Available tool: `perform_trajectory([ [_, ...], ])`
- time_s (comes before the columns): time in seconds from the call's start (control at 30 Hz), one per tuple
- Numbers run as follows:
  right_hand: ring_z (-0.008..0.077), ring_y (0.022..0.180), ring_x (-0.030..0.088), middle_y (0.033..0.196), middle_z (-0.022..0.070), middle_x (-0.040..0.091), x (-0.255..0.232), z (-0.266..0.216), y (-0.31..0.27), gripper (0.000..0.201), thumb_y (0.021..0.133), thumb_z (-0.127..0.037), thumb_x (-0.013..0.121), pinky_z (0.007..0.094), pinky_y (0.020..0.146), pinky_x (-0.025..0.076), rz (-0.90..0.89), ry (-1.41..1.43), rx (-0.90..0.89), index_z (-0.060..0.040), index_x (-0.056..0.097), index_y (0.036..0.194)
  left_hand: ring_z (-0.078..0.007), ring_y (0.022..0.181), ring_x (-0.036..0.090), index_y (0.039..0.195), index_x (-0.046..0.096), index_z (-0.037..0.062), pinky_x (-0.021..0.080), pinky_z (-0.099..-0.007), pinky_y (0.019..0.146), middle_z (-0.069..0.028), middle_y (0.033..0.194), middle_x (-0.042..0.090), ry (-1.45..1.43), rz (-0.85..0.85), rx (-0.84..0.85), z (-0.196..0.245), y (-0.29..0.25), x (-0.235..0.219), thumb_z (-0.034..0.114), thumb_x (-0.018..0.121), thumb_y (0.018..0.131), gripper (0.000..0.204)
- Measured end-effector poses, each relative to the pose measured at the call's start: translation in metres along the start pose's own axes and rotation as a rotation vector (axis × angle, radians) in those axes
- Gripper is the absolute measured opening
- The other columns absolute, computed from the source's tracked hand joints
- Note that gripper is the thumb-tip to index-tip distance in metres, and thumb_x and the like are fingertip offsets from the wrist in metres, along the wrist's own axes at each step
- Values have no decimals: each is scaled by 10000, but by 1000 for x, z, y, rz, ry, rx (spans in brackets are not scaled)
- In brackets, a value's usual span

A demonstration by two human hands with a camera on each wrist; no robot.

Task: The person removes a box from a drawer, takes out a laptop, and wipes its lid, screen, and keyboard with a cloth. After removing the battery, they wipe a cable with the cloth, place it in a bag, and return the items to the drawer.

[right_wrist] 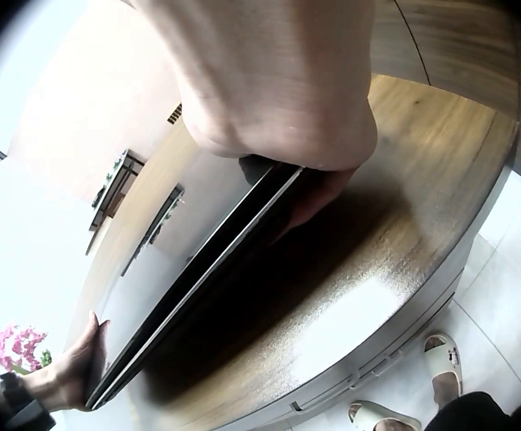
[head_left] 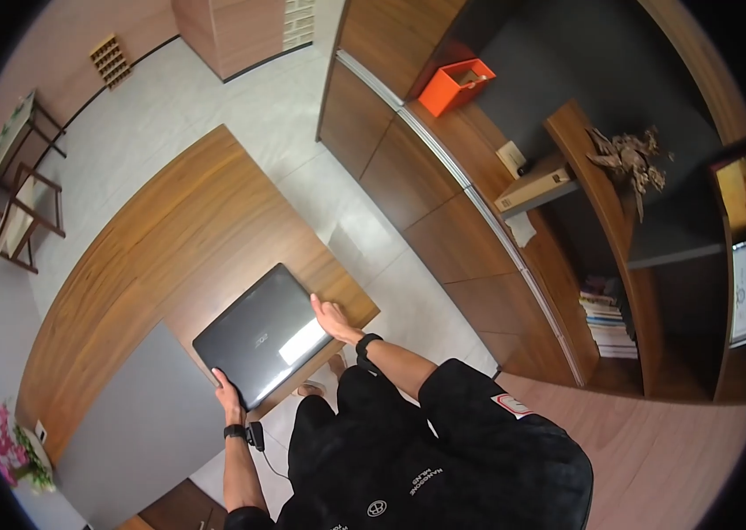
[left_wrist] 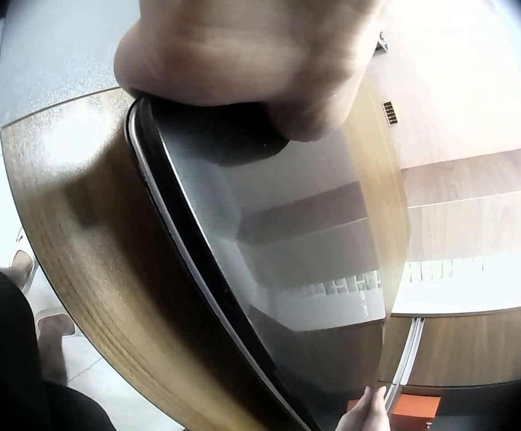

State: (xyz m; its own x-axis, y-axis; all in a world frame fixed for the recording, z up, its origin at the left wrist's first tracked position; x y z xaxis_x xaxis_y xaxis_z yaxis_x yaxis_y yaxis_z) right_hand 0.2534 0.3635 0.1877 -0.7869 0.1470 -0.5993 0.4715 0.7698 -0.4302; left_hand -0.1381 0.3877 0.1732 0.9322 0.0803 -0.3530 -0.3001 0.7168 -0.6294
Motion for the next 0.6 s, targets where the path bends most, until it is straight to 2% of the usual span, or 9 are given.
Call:
perform_trajectory([
  [0.1,508,818,649,728,344,609,-4,-5,-3,884,1054,-621,237,559,796,477,-70,25,55,115,593,718,-179,837,556,1061,630,-166,494,-327,775,-77,912,614,6,18,-29,-4,3,-1,786,467,923,976],
  [0.13,506,810,650,724,347,608,-5,-4,-3,891,1049,-634,240,562,792,477,-95,32,67,111,585,704,-216,1007,575,1238,560,-191,482,-339,926,-137,1115,623,28,-57,-91,1,-3,-2,798,460,915,1045],
  [0.23,506,820,655,727,341,620,-2,0,0,889,1051,-632,234,559,795,486,-135,58,89,104,584,695,-228,1131,553,1322,513,-174,455,-340,997,-156,1244,582,-64,-108,-93,-6,1,-3,803,453,914,1060],
  [0.33,509,838,661,740,333,638,5,6,6,890,1054,-626,220,557,808,495,-47,28,87,97,596,695,-246,1250,505,1390,454,-160,408,-329,1070,-168,1356,530,-122,-175,-90,-16,-3,-7,808,448,911,1080],
  [0.43,532,957,652,872,347,677,-1,-1,2,902,1051,-624,193,562,881,502,-154,1,150,92,687,813,-267,1264,504,1447,412,-101,452,-389,1042,-159,1418,491,-169,-323,-97,-32,-17,-7,807,445,912,1055],
  [0.47,529,963,654,877,345,680,3,2,3,906,1050,-627,189,561,882,503,-149,-3,146,92,688,817,-288,1320,476,1509,366,6,498,-475,1017,-140,1490,443,-215,-358,-235,-21,-44,-5,825,469,881,1037],
  [0.57,521,983,658,891,340,686,6,6,4,912,1049,-631,184,557,891,504,-144,-11,146,92,693,826,-266,1246,524,1468,409,51,588,-443,855,-120,1425,480,-241,-312,-278,-31,-49,-4,809,498,878,965],
  [0.6,520,990,658,896,340,687,6,8,3,911,1049,-630,186,557,897,503,-153,-6,157,92,694,827,-254,1202,555,1446,421,40,610,-391,804,-114,1399,493,-242,-298,-278,-33,-49,-3,798,512,879,951],
])
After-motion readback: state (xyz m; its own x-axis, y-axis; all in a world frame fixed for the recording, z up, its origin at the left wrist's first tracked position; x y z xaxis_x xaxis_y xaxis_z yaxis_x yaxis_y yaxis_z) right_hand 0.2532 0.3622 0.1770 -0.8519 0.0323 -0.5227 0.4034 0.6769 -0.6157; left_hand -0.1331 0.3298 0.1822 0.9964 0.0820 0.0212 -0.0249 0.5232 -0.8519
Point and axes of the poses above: each hand's wrist, its own y-axis towards the middle knuckle, its own x-axis out of the palm, z = x × y, the point moved 5 cm from there along y, towards the middle knuckle
